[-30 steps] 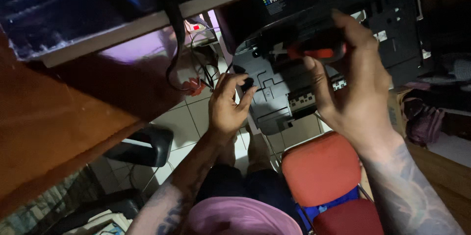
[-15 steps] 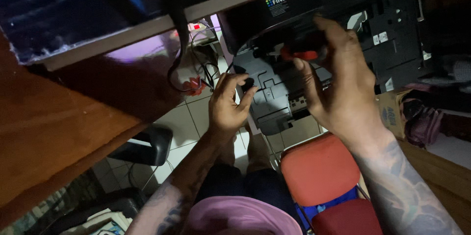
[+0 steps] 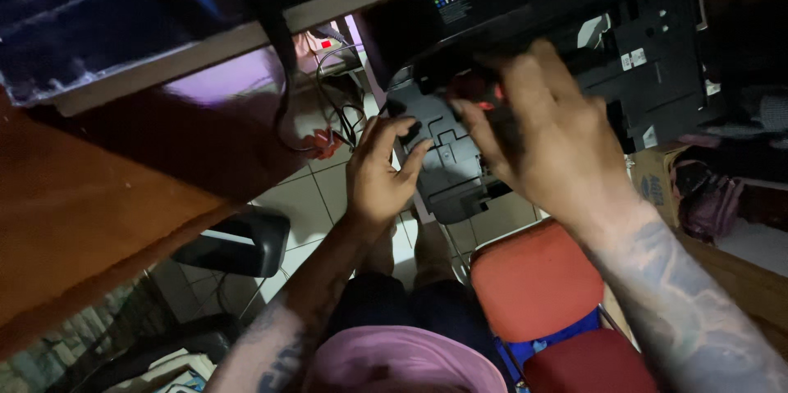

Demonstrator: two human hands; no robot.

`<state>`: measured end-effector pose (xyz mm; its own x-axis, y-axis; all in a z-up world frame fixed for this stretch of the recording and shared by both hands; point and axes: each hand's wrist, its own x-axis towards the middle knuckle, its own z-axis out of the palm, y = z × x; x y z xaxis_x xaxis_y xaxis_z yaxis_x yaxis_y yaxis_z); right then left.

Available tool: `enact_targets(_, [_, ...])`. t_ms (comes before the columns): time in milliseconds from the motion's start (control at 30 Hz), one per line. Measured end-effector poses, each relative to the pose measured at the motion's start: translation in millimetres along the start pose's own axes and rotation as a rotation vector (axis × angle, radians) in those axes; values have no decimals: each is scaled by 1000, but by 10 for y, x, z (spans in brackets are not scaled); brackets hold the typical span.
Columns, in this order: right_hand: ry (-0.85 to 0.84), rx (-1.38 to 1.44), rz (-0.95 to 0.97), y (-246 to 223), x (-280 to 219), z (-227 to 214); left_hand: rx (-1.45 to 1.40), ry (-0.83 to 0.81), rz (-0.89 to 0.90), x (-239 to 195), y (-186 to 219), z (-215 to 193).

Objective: The person opens the top cover of a printer and uses a screwdriver to remove screws from the internal components. They manipulate parts inside the printer while sitting on the floor.

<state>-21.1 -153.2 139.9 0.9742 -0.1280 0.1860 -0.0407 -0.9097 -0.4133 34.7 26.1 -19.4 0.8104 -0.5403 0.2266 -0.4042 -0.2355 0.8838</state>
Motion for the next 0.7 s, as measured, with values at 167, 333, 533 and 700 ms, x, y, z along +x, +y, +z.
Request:
enact_targets(167, [-54,-354,-147,98,122,34,104,-17,15,238,114,-8])
enact_targets(333, [-68,-494,-250,110,209,-43,140,-63,-23,404,15,73])
enact_targets(533, [-142,-783,-217,47,168,14,-16,-154,-18,610,146,17])
enact_targets(700, [-72,-533,-213,-104,158,32,54,-194,18,653,123,-30])
